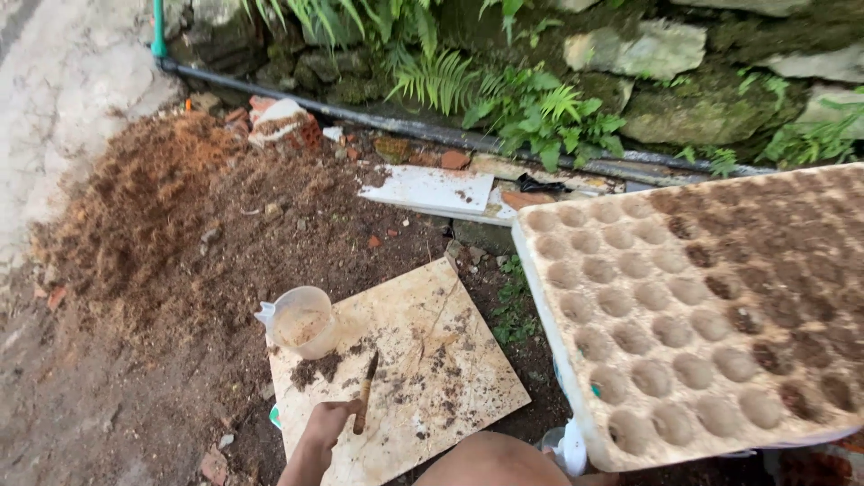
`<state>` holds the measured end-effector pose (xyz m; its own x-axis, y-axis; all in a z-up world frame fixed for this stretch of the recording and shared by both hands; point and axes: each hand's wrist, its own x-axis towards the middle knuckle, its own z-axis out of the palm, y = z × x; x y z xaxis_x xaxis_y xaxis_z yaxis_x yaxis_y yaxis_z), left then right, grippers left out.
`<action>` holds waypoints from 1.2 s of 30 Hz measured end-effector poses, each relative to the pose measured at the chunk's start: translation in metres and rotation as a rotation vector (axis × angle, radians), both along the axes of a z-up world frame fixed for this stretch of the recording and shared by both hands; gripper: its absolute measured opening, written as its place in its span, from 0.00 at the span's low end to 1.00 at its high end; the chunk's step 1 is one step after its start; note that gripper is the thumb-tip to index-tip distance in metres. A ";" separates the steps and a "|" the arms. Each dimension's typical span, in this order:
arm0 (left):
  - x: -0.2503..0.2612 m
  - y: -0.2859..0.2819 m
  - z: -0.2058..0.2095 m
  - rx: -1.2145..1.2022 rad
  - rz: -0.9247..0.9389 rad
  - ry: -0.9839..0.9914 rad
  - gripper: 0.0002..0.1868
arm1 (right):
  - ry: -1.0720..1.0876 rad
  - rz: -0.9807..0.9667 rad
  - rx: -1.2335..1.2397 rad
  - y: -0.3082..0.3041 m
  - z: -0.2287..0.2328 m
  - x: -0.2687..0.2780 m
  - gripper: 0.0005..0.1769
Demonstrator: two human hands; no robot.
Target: Mixing soil in a basin and preparing a seedling tray by poking holes in the soil using a small wooden tool.
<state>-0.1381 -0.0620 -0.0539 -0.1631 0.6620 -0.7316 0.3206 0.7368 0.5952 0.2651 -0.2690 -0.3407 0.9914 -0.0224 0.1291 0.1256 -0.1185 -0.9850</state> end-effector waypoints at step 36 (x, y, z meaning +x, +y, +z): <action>0.335 -0.183 0.491 0.591 -0.877 -0.679 0.22 | -0.482 0.657 -0.355 -0.176 0.604 0.161 0.61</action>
